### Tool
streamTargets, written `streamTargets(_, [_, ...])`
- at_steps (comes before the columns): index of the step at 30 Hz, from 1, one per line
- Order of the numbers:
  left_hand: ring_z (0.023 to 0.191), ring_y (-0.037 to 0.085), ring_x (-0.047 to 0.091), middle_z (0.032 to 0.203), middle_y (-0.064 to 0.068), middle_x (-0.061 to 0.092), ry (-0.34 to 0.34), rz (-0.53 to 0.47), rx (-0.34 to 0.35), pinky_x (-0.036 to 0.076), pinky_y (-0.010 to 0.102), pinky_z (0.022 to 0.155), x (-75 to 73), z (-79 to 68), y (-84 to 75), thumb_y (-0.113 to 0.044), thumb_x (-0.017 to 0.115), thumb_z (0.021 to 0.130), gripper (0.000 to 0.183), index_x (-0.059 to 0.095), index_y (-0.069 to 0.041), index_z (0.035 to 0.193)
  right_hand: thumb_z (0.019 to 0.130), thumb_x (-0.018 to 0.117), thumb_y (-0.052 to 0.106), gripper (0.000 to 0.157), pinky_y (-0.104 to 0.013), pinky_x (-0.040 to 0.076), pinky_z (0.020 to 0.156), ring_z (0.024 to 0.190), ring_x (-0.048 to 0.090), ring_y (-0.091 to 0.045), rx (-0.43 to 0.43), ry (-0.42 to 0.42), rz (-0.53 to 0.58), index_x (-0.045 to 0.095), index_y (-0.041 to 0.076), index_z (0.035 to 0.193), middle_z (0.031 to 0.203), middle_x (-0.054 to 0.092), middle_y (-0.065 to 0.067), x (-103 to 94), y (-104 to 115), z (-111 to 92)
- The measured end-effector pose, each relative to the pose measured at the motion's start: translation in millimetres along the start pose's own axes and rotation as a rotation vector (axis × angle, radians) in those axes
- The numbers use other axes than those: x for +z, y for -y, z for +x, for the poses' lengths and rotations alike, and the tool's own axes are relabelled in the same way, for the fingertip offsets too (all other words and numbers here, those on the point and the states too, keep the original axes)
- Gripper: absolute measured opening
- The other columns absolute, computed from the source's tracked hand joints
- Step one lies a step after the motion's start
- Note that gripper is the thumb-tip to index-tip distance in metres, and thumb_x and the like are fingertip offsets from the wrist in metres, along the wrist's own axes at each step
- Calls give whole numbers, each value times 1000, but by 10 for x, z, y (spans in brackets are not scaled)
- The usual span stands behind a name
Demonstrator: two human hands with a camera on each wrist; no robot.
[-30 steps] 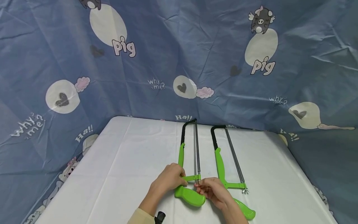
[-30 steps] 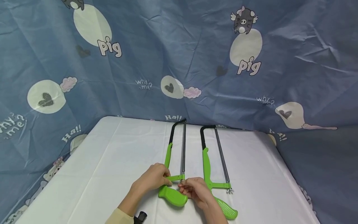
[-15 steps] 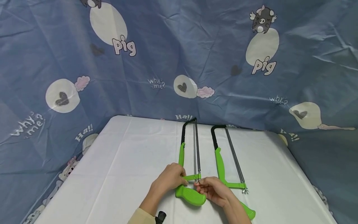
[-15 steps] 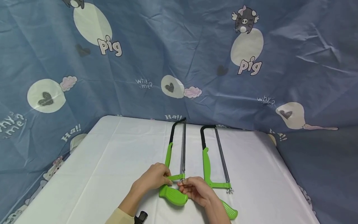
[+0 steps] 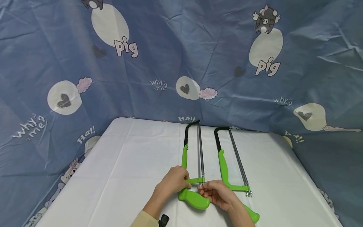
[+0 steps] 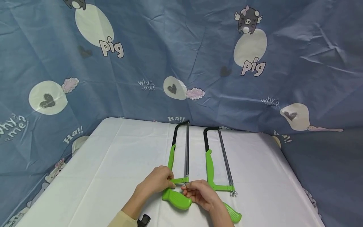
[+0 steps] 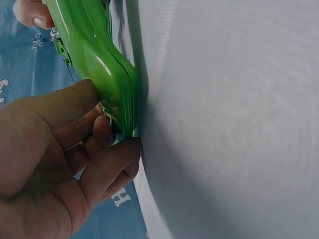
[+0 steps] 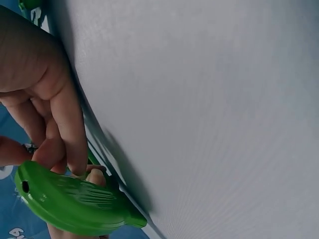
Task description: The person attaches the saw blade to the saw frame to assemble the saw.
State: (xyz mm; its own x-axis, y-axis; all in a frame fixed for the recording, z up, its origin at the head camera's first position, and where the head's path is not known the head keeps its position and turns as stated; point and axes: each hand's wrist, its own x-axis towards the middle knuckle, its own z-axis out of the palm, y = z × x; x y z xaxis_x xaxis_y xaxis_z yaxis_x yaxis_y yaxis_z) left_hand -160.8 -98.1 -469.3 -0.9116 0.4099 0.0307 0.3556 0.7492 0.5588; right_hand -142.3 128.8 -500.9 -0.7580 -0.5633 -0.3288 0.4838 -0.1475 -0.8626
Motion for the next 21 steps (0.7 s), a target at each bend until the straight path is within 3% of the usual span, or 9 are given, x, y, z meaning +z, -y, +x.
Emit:
streamTargets(12, [53, 3, 47, 63, -7, 64, -19, 81, 8, 40, 18, 48, 28, 6, -47, -22, 88, 72, 16, 75, -12, 70, 92, 61, 14, 30, -17, 53, 60, 63, 60, -4, -31, -181, -240, 68, -13, 103, 78, 71, -1, 61, -15, -48])
streamTargets(21, [54, 3, 46, 64, -8, 63, -18, 102, 5, 39, 18, 50, 68, 30, -30, -24, 88, 71, 18, 74, -13, 70, 88, 68, 19, 24, -25, 54, 55, 55, 57, -9, -56, -414, -529, 75, -4, 87, 65, 66, -1, 189, 3, -77])
